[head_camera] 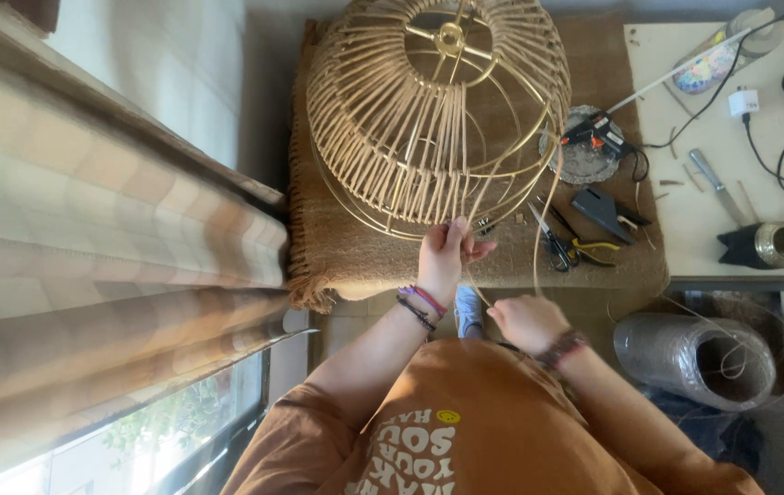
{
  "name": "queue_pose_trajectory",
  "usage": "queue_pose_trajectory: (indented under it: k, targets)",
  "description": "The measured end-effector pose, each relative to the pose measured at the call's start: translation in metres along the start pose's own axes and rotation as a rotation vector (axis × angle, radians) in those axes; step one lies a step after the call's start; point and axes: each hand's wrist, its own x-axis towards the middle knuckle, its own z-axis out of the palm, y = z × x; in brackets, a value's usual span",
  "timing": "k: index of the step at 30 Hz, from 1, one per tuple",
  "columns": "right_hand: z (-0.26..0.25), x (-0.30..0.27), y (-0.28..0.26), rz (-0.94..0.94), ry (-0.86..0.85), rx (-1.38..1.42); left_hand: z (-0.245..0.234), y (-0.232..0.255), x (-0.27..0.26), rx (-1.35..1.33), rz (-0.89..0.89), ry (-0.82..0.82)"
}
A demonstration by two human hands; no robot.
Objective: Weaving a thin string through the ribs of a wicker lampshade frame to create a decorative pattern.
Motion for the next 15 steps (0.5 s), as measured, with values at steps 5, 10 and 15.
queue_pose_trajectory:
  k: [5, 10, 15]
  targets:
    - [0.028, 0.043, 0.023, -0.003, 0.104, 0.0, 0.002, 0.006, 0.001, 0.1, 0.027, 0.037]
    - [-0.114, 0.029, 0.0, -0.36, 0.463, 1.076, -0.003, -0.004, 0.005, 0.223, 0.162, 0.056]
    - [-0.146, 0.054, -0.013, -0.384, 0.485, 1.317, -0.007, -0.015, 0.007, 0.379, 0.282, 0.032]
